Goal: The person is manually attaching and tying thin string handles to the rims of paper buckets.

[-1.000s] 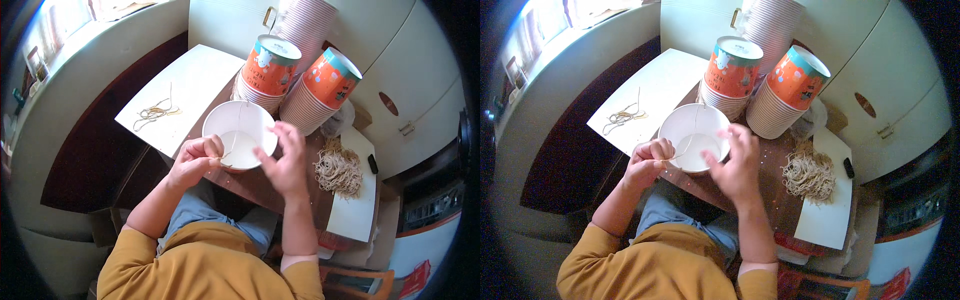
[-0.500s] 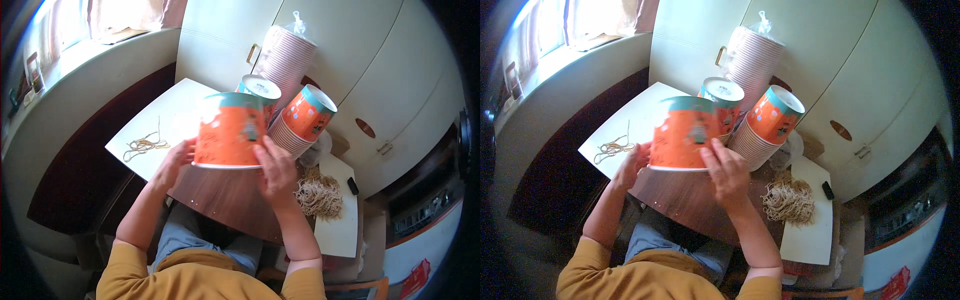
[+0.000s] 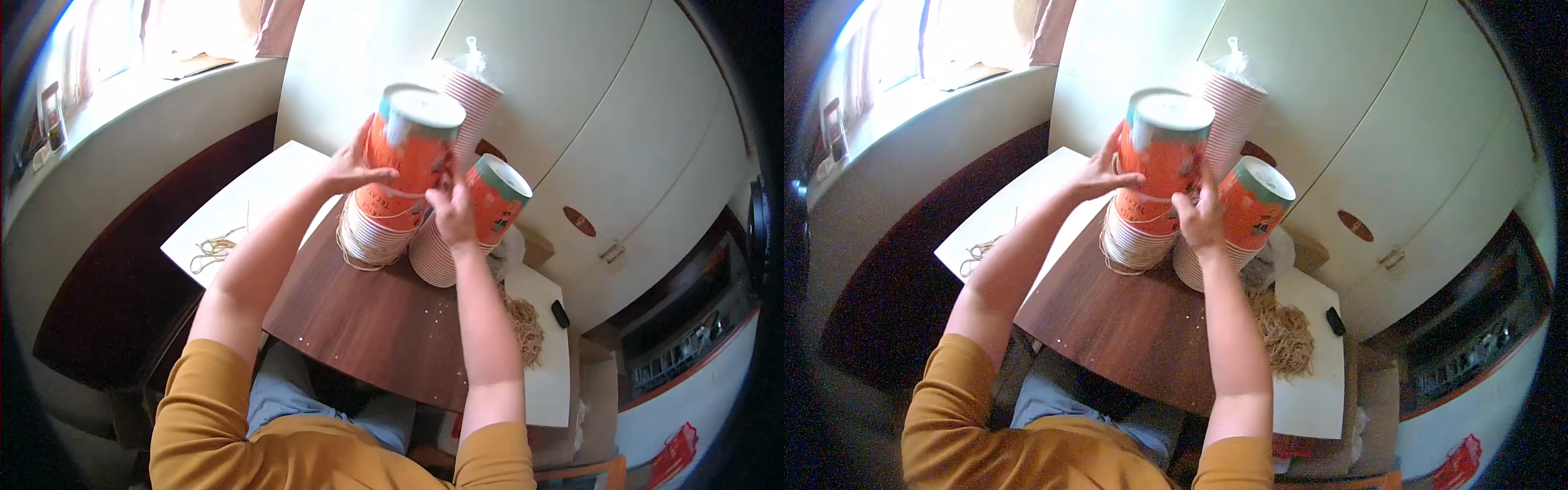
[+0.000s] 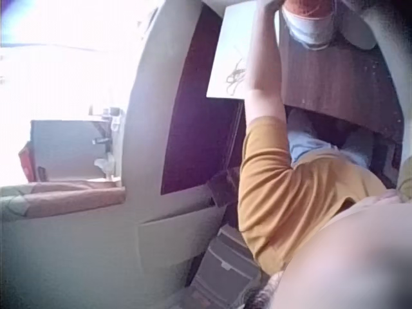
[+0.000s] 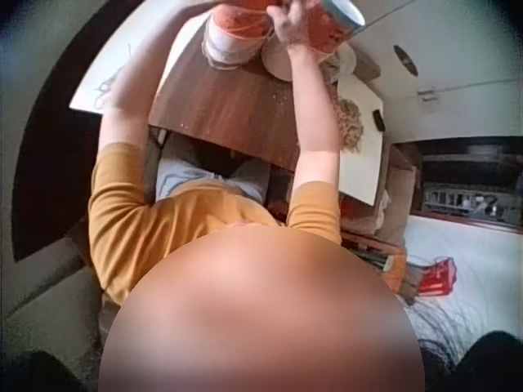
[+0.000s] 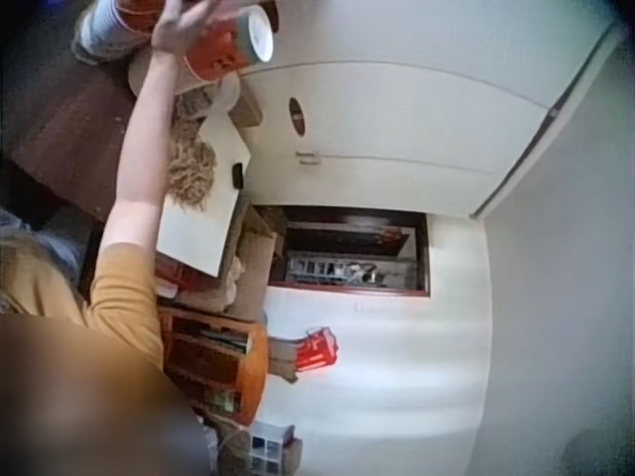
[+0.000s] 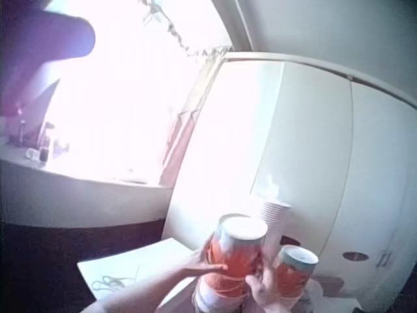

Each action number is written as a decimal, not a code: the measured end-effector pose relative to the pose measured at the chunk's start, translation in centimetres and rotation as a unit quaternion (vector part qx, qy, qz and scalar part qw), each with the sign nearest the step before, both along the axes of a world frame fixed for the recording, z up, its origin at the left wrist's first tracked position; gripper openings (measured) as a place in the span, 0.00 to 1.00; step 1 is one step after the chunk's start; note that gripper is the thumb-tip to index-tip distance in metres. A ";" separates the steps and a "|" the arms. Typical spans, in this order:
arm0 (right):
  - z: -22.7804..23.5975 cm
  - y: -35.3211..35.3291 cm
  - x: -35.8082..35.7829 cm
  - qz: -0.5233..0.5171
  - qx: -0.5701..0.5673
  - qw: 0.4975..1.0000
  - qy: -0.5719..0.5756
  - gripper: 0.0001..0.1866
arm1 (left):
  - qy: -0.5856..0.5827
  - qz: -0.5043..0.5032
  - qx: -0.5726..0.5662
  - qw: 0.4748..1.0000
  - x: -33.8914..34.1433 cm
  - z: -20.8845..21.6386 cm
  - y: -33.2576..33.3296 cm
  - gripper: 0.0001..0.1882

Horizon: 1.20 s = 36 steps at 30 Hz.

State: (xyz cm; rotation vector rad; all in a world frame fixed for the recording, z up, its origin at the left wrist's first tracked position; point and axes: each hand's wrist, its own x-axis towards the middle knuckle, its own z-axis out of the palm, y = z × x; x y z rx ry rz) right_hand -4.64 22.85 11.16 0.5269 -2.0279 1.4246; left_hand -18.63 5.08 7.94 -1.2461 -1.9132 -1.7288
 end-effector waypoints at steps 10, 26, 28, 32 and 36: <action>-8.2 4.4 -2.2 -0.133 0.079 0.985 -0.071 0.36 | -0.085 0.138 -0.282 0.945 -1.8 -1.3 3.5 0.71; -1.7 1.8 5.9 -0.267 0.131 0.940 -0.169 0.16 | 0.021 0.258 -0.367 0.893 4.3 -8.8 0.6 0.49; 0.0 3.7 7.0 -0.381 0.258 0.884 -0.077 0.13 | 0.082 0.192 -0.199 0.958 8.4 -5.8 -1.1 0.36; 2.9 8.0 6.0 -0.484 0.360 0.798 0.003 0.24 | 0.225 -0.245 0.020 0.943 19.3 5.0 -3.3 0.15; 3.2 10.7 4.6 -0.489 0.448 0.748 0.001 0.30 | 0.466 -0.142 0.166 0.857 26.2 9.3 -3.2 0.12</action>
